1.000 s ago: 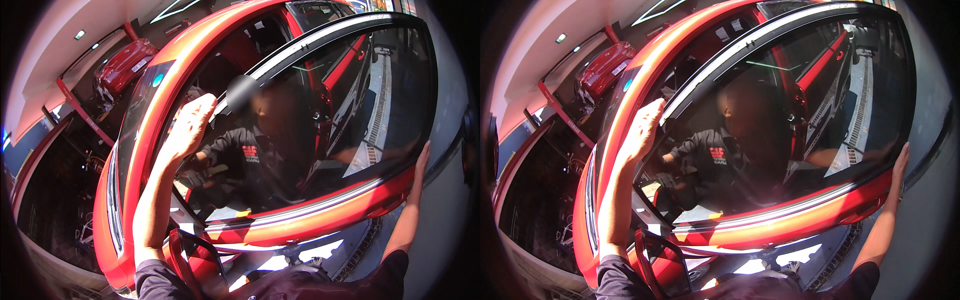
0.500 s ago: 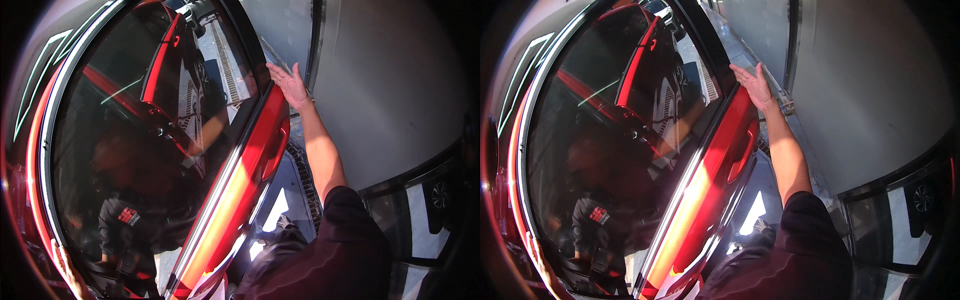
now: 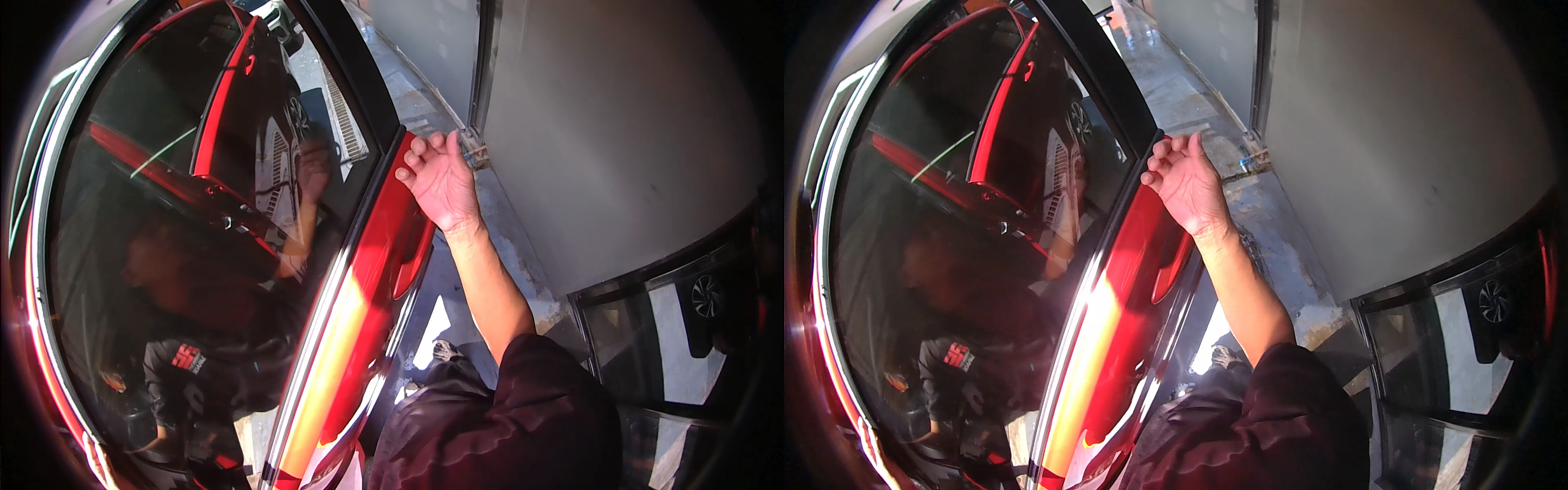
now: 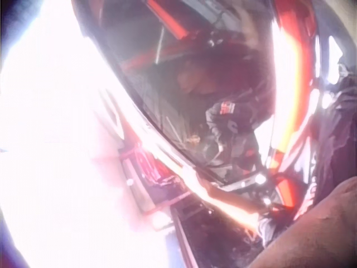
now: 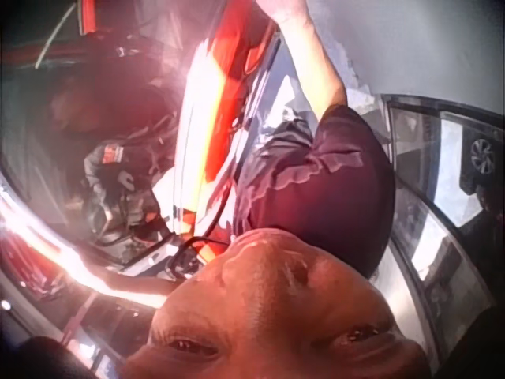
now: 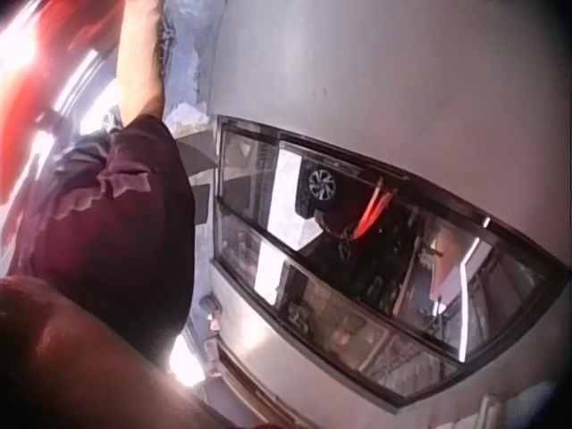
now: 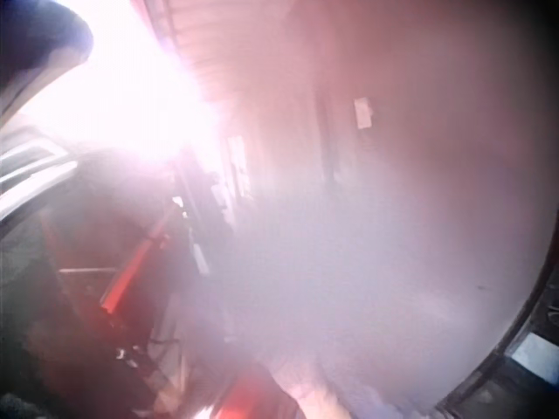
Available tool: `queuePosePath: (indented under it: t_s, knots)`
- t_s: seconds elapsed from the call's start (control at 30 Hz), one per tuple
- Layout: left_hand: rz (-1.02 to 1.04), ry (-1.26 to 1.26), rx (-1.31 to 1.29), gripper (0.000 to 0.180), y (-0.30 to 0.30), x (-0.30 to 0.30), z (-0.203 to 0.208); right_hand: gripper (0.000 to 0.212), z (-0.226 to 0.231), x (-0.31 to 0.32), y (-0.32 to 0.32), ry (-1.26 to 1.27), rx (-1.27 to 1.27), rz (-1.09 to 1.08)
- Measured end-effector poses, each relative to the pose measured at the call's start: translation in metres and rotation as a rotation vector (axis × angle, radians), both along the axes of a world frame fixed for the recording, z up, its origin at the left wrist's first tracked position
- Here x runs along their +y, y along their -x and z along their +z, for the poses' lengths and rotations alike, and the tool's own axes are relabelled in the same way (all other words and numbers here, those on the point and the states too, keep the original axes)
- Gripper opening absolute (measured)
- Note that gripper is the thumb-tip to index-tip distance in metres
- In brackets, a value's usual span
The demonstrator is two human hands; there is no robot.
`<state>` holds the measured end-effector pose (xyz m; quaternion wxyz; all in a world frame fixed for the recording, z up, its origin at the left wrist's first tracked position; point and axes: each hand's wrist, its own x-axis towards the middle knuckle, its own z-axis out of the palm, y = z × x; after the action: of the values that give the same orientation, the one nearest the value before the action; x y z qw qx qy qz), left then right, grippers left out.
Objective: The person installs a black window visor onto the top edge of a red car door. They align the visor with the window frame, press it into place along the length of the door, and smooth it down to ensure it is securely attached.
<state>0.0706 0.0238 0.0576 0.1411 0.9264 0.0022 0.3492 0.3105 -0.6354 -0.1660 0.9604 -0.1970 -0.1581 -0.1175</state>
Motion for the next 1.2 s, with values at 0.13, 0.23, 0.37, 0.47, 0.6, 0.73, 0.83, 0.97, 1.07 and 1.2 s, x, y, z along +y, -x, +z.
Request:
queuePosePath:
  t_s: [0.13,0.23,0.37,0.47,0.6,0.73,0.83,0.97,1.07,1.2]
  knots:
    - [0.001,-0.039,-0.002,0.042,-0.001,-0.015,0.005,0.036,-0.003,0.010,0.023,-0.078,-0.049,0.059]
    - [-0.002,-0.067,-0.010,0.042,-0.001,-0.024,0.010,0.039,-0.011,0.014,0.030,-0.118,-0.122,0.095]
    - [-0.009,-0.096,-0.022,0.040,0.000,-0.035,0.014,0.042,-0.010,0.019,0.044,-0.175,-0.145,0.151]
    - [-0.021,-0.125,-0.033,0.039,0.004,-0.042,0.018,0.041,-0.010,0.025,0.050,-0.204,-0.159,0.212]
    - [-0.064,-0.187,-0.079,0.038,0.015,-0.059,0.022,0.042,0.000,0.038,0.064,-0.227,-0.097,0.284]
    - [0.051,-0.315,-0.197,0.033,0.030,-0.061,0.019,0.051,0.009,0.062,0.083,-0.230,-0.154,0.512]
    - [-0.065,-0.117,-0.134,0.029,0.036,-0.155,-0.010,0.079,0.010,0.084,0.102,-0.217,-0.262,0.832]
    - [-0.641,0.080,0.547,0.040,-0.049,-0.296,-0.041,0.096,-0.005,0.127,0.129,-0.202,-0.288,1.157]
    - [-0.840,0.359,0.950,0.046,-0.078,-0.353,-0.072,0.104,-0.005,0.137,0.152,-0.164,-0.300,1.335]
    - [-1.009,0.826,1.168,0.047,-0.089,-0.394,-0.121,0.103,-0.021,0.129,0.164,-0.164,-0.346,1.341]
